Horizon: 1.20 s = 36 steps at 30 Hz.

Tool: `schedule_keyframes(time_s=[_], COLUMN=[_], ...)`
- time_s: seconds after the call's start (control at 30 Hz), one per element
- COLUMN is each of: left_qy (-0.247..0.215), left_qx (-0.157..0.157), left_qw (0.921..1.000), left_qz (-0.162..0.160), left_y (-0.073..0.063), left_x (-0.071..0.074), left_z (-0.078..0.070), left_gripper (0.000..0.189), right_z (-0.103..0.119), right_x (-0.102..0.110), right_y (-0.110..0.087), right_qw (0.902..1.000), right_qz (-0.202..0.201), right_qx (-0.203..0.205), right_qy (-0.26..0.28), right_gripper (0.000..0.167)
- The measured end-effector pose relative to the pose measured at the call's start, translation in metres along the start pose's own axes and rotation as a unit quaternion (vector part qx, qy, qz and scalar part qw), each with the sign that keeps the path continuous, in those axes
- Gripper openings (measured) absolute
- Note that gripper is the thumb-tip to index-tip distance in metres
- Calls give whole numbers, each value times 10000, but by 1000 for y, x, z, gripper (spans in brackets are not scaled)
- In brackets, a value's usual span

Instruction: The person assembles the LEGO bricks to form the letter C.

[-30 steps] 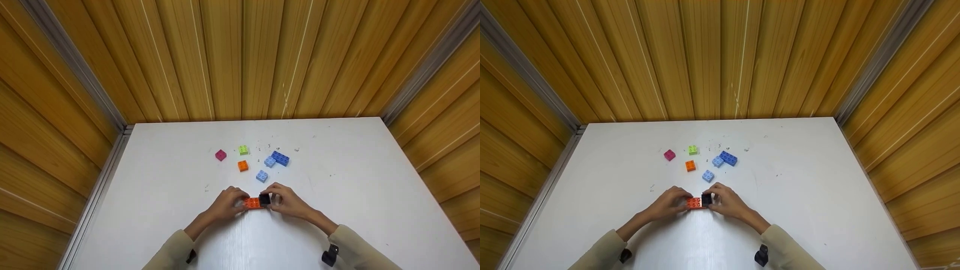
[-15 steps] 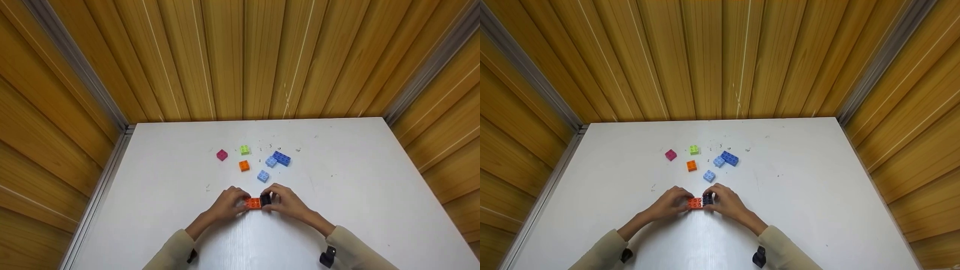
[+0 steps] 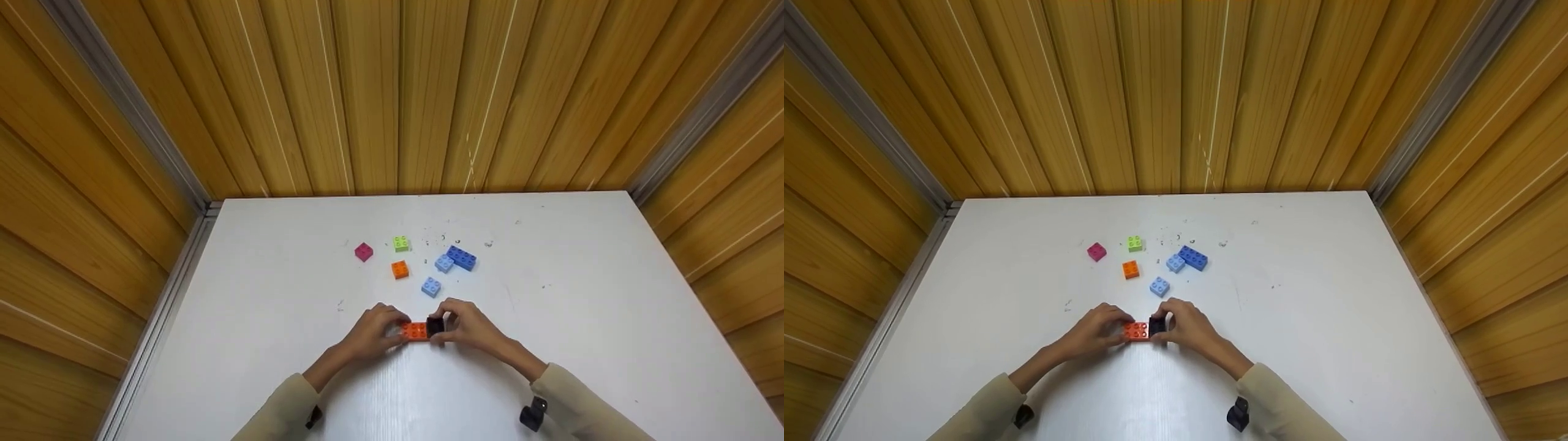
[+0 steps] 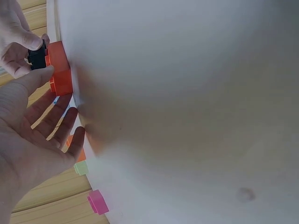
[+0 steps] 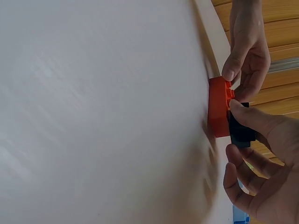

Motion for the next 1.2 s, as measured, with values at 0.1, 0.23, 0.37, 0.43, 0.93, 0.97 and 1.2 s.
schedule_keyframes(time_s=[0.1, 0.23, 0.37, 0.43, 0.93, 0.97, 1.2], left_qy=[-28, -54, -67, -53, 32, -20, -1551], left_qx=[9, 46, 108, 122, -26, 1, 139], left_qw=[10000, 10000, 9999, 9999, 10000, 10000, 9875], left_qz=[26, 42, 59, 53, 1, 69, 231], left_y=[1, 1, 2, 2, 5, 6, 12], left_x=[0, -1, -1, -1, 0, 0, 6], left_z=[0, 0, 0, -1, -1, 0, 15], left_gripper=[29, 29, 30, 30, 29, 29, 29], right_z=[0, 2, 3, 3, 9, 9, 7], right_x=[1, 0, 0, 0, 3, 3, 0], right_y=[-1, -1, -2, -1, 11, 12, 10], right_qw=[10000, 10000, 9999, 9998, 9972, 9970, 9959], right_qz=[30, 11, -19, -31, 247, 259, 242], right_qx=[-48, -44, -105, -159, -554, -582, -749], right_qy=[41, 22, -78, -142, -443, -442, -450], right_gripper=[34, 33, 33, 32, 35, 36, 35])
Point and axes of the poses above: each hand's wrist, its own y-axis towards the middle knuckle, its own x-axis out of the back of the hand, z = x × y, the point moved 6 cm from there along y, towards the middle knuckle, and after that the axes turned 4 degrees about -x, right-handed, at the moved point
